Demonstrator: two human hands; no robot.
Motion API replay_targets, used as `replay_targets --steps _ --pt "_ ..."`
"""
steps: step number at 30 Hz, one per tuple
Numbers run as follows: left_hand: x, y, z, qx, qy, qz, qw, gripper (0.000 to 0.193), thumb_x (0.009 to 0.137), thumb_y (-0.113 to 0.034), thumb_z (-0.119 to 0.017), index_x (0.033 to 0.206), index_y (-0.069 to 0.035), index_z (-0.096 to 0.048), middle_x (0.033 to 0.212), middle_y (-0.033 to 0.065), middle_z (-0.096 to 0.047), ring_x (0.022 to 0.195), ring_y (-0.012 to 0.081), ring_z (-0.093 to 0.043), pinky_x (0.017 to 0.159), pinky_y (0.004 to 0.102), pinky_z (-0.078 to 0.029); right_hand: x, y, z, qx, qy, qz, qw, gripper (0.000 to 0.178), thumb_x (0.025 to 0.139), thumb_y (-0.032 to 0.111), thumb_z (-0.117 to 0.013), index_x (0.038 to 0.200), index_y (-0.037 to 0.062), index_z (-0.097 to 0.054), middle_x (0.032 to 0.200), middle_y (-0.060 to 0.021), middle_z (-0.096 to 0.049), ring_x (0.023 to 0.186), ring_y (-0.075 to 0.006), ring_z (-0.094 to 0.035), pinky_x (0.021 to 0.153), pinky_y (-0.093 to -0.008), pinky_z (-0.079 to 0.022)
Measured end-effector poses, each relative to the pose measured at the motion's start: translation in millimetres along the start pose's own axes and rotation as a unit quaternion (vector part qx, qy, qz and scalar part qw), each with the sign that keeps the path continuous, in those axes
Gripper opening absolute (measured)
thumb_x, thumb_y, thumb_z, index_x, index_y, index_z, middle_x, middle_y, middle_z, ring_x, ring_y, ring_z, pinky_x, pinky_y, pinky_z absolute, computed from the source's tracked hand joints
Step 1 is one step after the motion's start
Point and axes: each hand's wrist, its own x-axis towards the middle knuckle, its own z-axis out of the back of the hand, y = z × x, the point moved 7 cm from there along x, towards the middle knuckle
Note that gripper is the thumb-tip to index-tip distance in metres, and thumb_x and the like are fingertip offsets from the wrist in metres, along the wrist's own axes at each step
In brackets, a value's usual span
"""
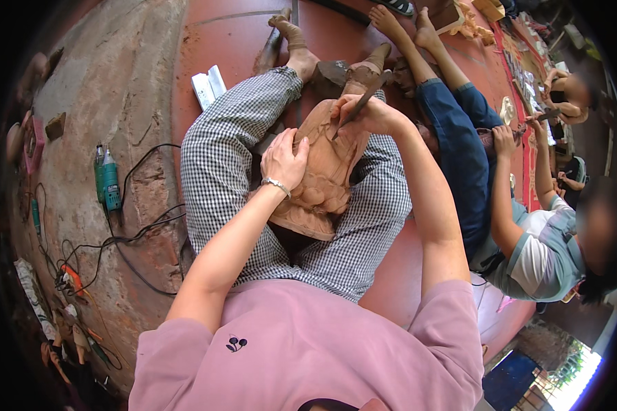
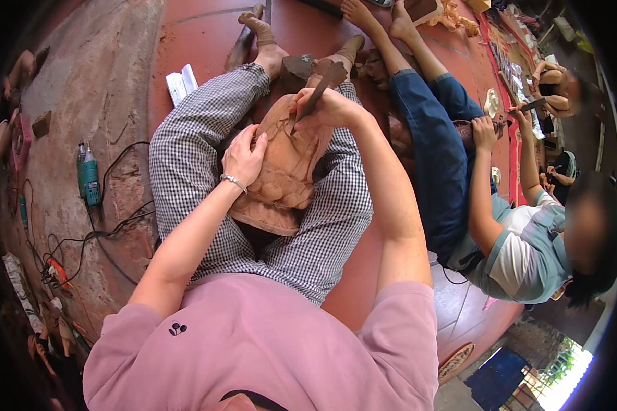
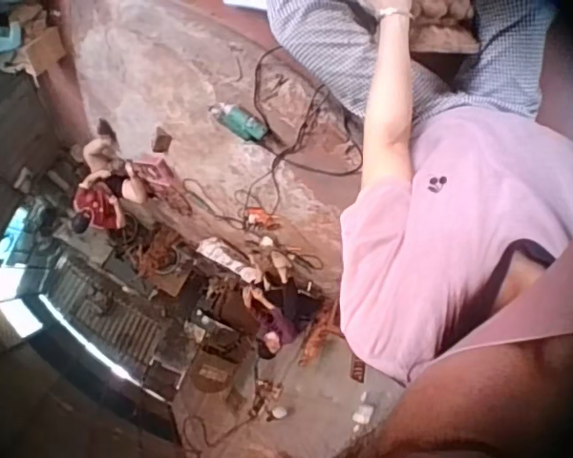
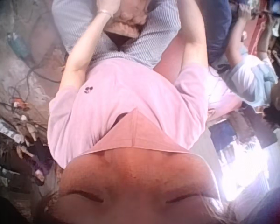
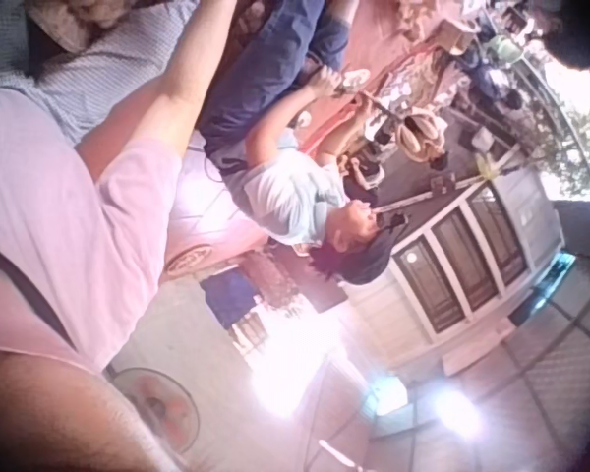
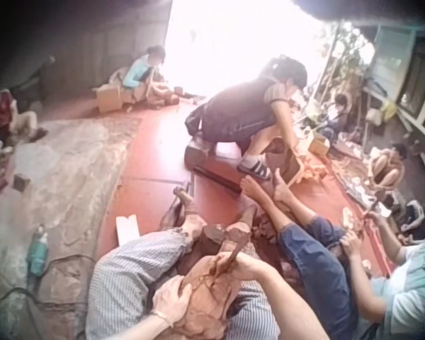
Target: The person sits on the floor and carves a wooden figurine using a chisel and mallet. They repeatedly strike the chisel to shape the wood, occasionally rotating the object to access different sides.
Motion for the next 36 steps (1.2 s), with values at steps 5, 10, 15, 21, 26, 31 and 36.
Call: replay_targets --steps 5,10,15,21,26,31,36 --pt "-0.2 -3.1 6.4 -0.007 -0.015 0.009 1.0 0.049 0.095 -0.039 -0.056 0.128 -0.003 -0.063 0.126 0.017 -0.067 0.117 0.0353 -0.062 0.101 0.0446 -0.047 0.7 -23.8 0.0 0.124 -0.046 -0.082 0.988 0.017 0.078 0.005 -0.081 0.091 -0.0003 -0.072 0.102 -0.007 -0.074 0.097 -0.0168 -0.066 0.089 -0.0328 -0.053" --pt "-0.8 -1.3 5.5 -0.017 -0.028 0.002 0.999 0.046 0.094 -0.037 -0.057 0.126 -0.005 -0.065 0.12 0.0169 -0.069 0.112 0.0362 -0.064 0.096 0.0451 -0.049 1.6 -8.3 -3.4 0.019 -0.017 0.026 0.999 0.016 0.078 0.004 -0.082 0.089 0.0 -0.071 0.102 -0.0077 -0.074 0.099 -0.0169 -0.066 0.089 -0.0333 -0.054" --pt "0.8 2.1 7.3 -0.022 -0.031 0.007 0.999 0.047 0.093 -0.037 -0.058 0.126 -0.004 -0.065 0.12 0.0167 -0.069 0.112 0.0361 -0.064 0.097 0.045 -0.049 5.9 -12.1 -1.5 0.109 -0.022 -0.181 0.977 0.017 0.076 0.005 -0.084 0.089 0.0011 -0.072 0.106 -0.0077 -0.072 0.105 -0.0195 -0.066 0.09 -0.0331 -0.054" --pt "-0.4 -0.8 5.6 -0.022 -0.033 0.007 0.999 0.046 0.092 -0.036 -0.058 0.126 -0.005 -0.065 0.12 0.0167 -0.069 0.112 0.036 -0.064 0.097 0.0449 -0.049 1.4 -5.4 -0.7 0.049 -0.027 -0.015 0.998 0.019 0.077 0.006 -0.083 0.093 0.0012 -0.074 0.101 -0.007 -0.072 0.099 -0.02 -0.066 0.091 -0.0335 -0.053" --pt "0.4 2.0 7.6 -0.024 -0.036 0.014 0.999 0.046 0.092 -0.036 -0.058 0.126 -0.005 -0.065 0.12 0.0164 -0.069 0.112 0.0358 -0.064 0.096 0.045 -0.05 1.2 -7.2 -3.1 0.075 -0.047 -0.095 0.992 0.018 0.078 0.006 -0.083 0.092 0.0003 -0.073 0.101 -0.0075 -0.072 0.097 -0.0203 -0.066 0.09 -0.0345 -0.053" --pt "-1.3 -3.0 8.2 -0.015 -0.036 0.011 0.999 0.046 0.092 -0.036 -0.058 0.125 -0.005 -0.065 0.118 0.0164 -0.07 0.11 0.0358 -0.065 0.095 0.0451 -0.05 -4.5 0.9 -1.5 0.03 -0.064 0.013 0.997 0.018 0.078 0.005 -0.082 0.093 0.0002 -0.074 0.097 -0.0062 -0.073 0.096 -0.017 -0.066 0.087 -0.0336 -0.053" --pt "-0.3 0.7 10.1 -0.031 -0.038 0.018 0.999 0.046 0.091 -0.036 -0.059 0.125 -0.005 -0.066 0.117 0.0167 -0.07 0.108 0.0356 -0.066 0.094 0.0449 -0.051 -3.5 -11.5 -5.0 0.095 -0.07 -0.123 0.985 0.015 0.081 0.009 -0.082 0.093 0.0039 -0.075 0.1 -0.0044 -0.073 0.096 -0.0171 -0.066 0.086 -0.0329 -0.053"
